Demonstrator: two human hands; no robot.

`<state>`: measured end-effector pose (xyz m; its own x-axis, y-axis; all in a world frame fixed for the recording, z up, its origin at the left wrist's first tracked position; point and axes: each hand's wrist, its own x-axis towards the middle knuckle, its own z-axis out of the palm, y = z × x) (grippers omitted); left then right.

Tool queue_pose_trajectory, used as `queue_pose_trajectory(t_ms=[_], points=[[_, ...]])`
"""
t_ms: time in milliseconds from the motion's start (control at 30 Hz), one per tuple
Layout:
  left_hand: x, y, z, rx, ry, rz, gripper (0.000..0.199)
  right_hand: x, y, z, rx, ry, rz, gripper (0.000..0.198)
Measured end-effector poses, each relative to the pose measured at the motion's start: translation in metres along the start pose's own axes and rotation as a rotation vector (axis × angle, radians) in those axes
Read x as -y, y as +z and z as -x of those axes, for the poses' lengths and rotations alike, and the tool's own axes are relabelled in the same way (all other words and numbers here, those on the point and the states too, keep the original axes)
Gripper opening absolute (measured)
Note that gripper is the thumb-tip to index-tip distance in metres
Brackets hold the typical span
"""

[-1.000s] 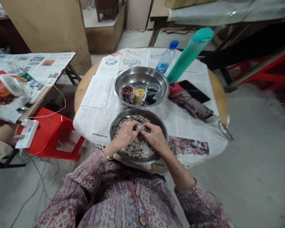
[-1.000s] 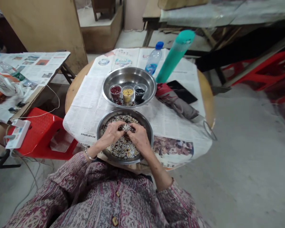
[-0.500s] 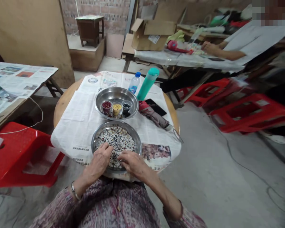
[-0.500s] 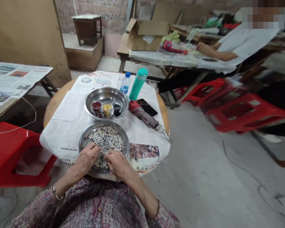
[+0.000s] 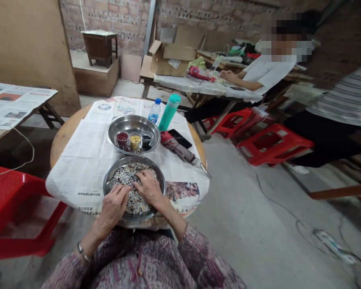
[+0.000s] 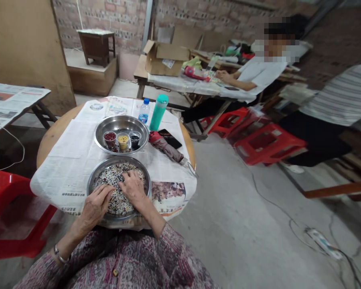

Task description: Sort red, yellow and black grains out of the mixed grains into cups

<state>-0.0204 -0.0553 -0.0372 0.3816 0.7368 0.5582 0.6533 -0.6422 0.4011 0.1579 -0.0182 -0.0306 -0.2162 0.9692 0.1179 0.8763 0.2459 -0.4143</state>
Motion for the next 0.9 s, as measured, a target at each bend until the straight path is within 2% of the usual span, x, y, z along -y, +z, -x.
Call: queue_pose_trajectory(t_ms=[133, 200, 267, 333, 400, 500, 567, 700, 800, 900], points=[[-0.002, -0.003, 0.004, -0.067, -0.029, -0.083, 0.017, 0.019, 0.009, 0.007, 0.105, -0.284, -0.059, 0.037], [-0.003, -0.004, 0.008, -0.065, -0.069, -0.114, 0.016, 0.018, 0.009, 0.009, 0.153, -0.399, -0.072, 0.035], [-0.005, -0.005, 0.011, -0.038, -0.095, -0.117, 0.017, 0.009, 0.005, 0.008, 0.161, -0.450, -0.066, 0.030], [-0.008, -0.006, 0.012, -0.003, -0.109, -0.112, 0.018, -0.005, -0.001, 0.003, 0.107, -0.414, -0.039, 0.019], [-0.011, -0.006, 0.010, 0.059, -0.134, -0.122, 0.018, -0.019, -0.008, -0.004, 0.028, -0.292, 0.013, 0.020], [-0.015, -0.008, 0.007, 0.151, -0.167, -0.168, 0.018, -0.034, -0.017, -0.007, 0.031, -0.133, 0.147, 0.023], [-0.017, -0.009, 0.006, 0.198, -0.184, -0.192, 0.018, -0.039, -0.020, 0.000, 0.052, -0.096, 0.209, 0.023], [-0.020, -0.010, 0.005, 0.258, -0.198, -0.188, 0.019, -0.035, -0.019, 0.030, 0.068, -0.110, 0.169, 0.020], [-0.020, -0.008, 0.005, 0.267, -0.216, -0.183, 0.020, -0.022, -0.010, 0.047, 0.107, -0.191, -0.003, 0.023], [-0.019, -0.009, 0.005, 0.263, -0.233, -0.177, 0.020, -0.008, 0.001, 0.046, 0.155, -0.277, -0.179, 0.026]])
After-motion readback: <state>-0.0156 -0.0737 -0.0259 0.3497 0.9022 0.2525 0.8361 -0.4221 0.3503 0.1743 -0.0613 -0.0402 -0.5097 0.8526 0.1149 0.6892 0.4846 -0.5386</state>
